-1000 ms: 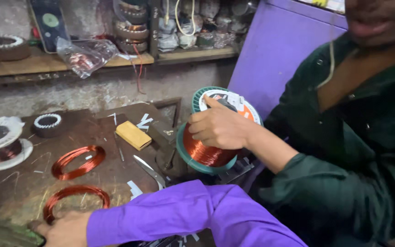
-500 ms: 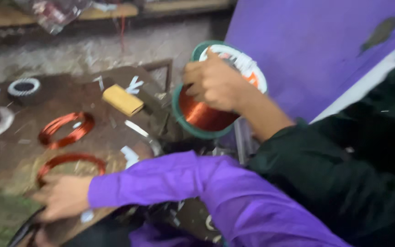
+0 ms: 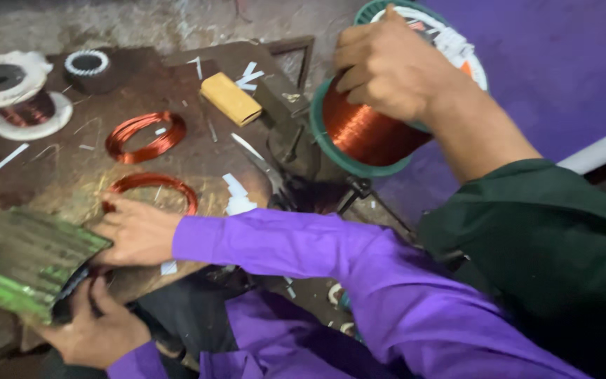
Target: The person cuts a white plastic sheet into small rectangular pieces using scissors. They then handle copper wire coils and a green motor stator, inserting the plastic pieces into the stator slots and arranging the wire coils on the workbench.
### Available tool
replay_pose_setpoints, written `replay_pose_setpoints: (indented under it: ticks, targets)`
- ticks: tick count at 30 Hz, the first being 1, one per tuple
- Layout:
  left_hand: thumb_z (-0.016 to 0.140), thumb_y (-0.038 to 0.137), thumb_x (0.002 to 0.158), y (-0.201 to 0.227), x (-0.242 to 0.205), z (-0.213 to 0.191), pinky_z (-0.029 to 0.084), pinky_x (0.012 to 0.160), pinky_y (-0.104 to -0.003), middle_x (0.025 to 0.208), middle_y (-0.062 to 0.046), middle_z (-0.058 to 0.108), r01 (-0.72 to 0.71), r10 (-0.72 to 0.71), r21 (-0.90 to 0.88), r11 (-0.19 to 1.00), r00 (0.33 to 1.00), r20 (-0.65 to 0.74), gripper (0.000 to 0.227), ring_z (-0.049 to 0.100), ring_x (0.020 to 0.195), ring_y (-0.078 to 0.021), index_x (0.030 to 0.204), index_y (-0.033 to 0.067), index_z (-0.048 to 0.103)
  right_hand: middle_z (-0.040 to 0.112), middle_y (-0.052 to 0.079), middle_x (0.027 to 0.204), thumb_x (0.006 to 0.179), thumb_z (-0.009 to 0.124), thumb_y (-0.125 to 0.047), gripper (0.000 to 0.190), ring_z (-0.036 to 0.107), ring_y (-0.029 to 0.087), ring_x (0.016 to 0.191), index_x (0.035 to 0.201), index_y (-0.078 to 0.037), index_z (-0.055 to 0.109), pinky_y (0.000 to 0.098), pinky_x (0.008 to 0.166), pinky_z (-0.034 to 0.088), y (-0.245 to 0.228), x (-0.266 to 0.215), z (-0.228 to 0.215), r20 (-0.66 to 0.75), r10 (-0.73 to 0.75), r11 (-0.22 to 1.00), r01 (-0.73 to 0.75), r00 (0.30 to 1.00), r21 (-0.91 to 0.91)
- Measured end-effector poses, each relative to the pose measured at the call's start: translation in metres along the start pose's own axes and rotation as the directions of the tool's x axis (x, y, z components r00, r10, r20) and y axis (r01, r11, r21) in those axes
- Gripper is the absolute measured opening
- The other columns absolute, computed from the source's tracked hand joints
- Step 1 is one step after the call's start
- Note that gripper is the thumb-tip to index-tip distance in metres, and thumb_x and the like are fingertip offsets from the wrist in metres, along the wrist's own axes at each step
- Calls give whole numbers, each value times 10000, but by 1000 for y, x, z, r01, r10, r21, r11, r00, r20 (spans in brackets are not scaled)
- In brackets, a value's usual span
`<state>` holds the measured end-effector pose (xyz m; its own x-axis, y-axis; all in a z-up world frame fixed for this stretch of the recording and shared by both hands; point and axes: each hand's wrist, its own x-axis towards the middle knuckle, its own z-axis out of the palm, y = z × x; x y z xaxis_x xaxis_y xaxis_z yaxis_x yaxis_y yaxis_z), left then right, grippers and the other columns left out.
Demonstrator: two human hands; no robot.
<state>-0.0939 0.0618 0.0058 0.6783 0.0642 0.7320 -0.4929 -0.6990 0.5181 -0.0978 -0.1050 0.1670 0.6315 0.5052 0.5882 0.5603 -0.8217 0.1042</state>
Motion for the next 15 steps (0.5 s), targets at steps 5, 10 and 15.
replay_pose_setpoints:
  ticks: [5, 10, 15]
  targets:
    - [778, 206, 1083, -3, 7, -15, 511, 1107, -524, 1493, -369, 462, -98, 104, -98, 990, 993, 57, 201, 560, 1333, -518, 1236, 77, 778, 675, 164, 1124, 752, 614, -281, 156, 680, 294, 972, 824, -216, 736, 473, 962, 463, 16, -36, 108, -9, 119, 993, -119, 993, -9]
    - [778, 278, 1044, -4, 4, -1, 546, 1061, -504, 1431, -323, 579, -22, 21, -58, 998, 999, -25, 213, 638, 1230, -471, 1191, 124, 792, 653, 130, 928, 781, 635, -229, 108, 687, 316, 1034, 744, -173, 720, 502, 1191, 411, 4, -31, 86, 31, 70, 994, -67, 997, -83]
    - [836, 356, 1037, -3, 6, 0, 548, 1009, -483, 1473, -303, 565, 58, -59, -31, 998, 998, -16, 258, 644, 1246, -447, 1219, 174, 814, 627, 230, 1305, 802, 670, -249, 242, 564, 439, 1270, 984, -125, 771, 497, 1129, 414, 15, -38, 98, -47, 104, 995, -103, 993, 4]
